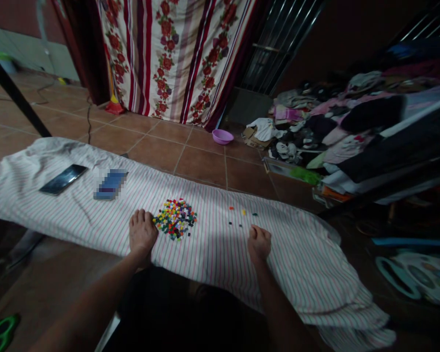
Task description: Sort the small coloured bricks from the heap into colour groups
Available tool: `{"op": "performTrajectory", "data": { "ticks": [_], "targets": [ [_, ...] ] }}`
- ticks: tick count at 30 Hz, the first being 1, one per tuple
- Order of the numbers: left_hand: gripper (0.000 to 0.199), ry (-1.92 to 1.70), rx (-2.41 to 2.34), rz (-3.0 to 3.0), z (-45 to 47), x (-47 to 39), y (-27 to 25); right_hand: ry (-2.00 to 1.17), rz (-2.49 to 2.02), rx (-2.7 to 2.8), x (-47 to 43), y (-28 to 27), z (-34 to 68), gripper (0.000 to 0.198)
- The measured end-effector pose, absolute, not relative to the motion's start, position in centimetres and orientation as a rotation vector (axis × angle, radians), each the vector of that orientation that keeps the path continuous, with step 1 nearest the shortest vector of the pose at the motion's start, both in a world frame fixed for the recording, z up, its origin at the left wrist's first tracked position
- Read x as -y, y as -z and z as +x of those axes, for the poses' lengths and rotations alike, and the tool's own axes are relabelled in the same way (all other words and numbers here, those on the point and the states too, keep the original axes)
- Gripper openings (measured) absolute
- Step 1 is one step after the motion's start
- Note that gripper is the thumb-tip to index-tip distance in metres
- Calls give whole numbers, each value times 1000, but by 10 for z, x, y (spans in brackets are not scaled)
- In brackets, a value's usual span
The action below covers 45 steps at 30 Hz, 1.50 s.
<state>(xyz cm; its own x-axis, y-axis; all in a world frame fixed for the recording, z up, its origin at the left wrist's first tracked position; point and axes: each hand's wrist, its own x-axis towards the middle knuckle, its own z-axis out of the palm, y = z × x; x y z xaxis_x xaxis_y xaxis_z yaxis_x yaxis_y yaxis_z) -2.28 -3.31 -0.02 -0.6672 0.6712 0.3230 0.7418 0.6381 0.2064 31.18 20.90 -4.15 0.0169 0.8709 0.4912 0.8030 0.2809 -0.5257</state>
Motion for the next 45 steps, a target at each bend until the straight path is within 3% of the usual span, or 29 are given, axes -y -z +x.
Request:
{"op": "performTrajectory", "data": {
  "ticks": [14, 24, 45],
  "targets": [
    [27, 486, 2669, -1157, -25, 32, 4, -94, -1351, 1710, -182, 17, 285, 43],
    [26, 487, 2676, -1169, -25, 33, 2, -657, -865, 2272, -99, 7, 142, 33],
    [26, 449, 2651, -1171, -24, 32, 1, -627, -1219, 2605, -102, -7, 91, 28]
  ]
}}
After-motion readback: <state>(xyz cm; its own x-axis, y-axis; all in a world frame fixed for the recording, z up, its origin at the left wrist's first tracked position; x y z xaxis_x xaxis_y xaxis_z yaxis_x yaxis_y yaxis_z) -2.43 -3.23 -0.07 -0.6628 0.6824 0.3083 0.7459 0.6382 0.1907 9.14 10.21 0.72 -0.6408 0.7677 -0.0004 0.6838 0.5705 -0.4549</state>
